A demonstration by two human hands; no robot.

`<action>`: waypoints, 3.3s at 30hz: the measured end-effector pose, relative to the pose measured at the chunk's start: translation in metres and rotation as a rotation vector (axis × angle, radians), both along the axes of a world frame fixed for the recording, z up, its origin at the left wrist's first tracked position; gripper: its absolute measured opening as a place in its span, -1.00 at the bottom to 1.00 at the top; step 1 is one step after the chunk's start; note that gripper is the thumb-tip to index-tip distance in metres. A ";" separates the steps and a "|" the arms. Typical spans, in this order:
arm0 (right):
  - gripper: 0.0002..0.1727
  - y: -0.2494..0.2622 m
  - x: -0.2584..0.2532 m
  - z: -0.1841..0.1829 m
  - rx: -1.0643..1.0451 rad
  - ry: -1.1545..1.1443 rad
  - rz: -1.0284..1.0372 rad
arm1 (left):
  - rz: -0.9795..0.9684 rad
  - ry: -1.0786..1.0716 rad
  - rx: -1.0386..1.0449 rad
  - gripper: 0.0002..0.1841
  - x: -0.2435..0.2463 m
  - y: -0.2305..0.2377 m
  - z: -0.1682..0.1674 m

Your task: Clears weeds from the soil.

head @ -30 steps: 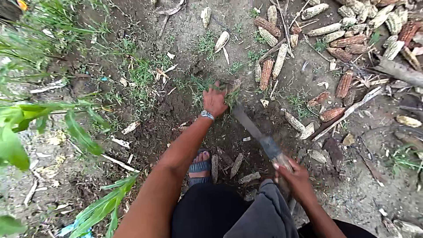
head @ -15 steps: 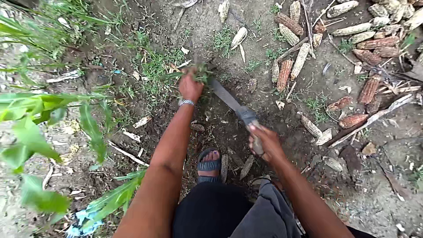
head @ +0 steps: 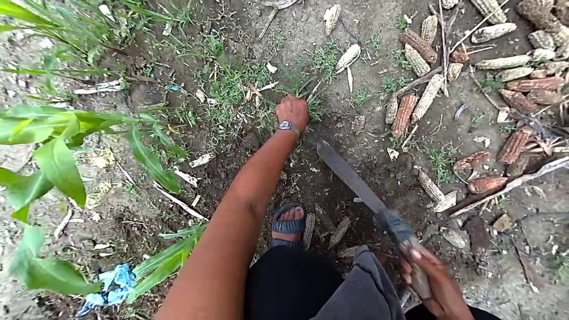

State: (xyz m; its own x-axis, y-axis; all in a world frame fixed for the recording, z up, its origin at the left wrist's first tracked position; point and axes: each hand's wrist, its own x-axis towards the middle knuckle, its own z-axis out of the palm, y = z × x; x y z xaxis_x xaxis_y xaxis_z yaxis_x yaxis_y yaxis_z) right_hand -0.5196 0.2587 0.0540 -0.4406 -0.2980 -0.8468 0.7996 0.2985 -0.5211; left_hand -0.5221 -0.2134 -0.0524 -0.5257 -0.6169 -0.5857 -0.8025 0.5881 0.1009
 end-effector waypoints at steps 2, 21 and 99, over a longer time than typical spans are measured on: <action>-0.70 0.007 -0.008 0.005 -0.030 -0.024 -0.029 | -0.041 0.056 -0.028 -0.69 0.011 0.001 -0.006; -0.45 -0.099 -0.002 -0.041 -0.027 0.271 0.193 | 0.025 0.187 -0.184 -0.48 0.021 -0.034 -0.015; -0.74 -0.068 -0.089 -0.041 0.092 0.028 -0.051 | 0.239 0.462 0.182 -0.47 -0.050 0.050 -0.003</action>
State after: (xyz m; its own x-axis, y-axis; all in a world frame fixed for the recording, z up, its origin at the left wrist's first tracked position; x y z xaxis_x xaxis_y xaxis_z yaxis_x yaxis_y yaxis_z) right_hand -0.6089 0.1908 0.0133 -0.4768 -0.1964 -0.8568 0.8007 0.3050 -0.5156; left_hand -0.5726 -0.1637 -0.0552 -0.6110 -0.6609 -0.4358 -0.7599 0.3351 0.5571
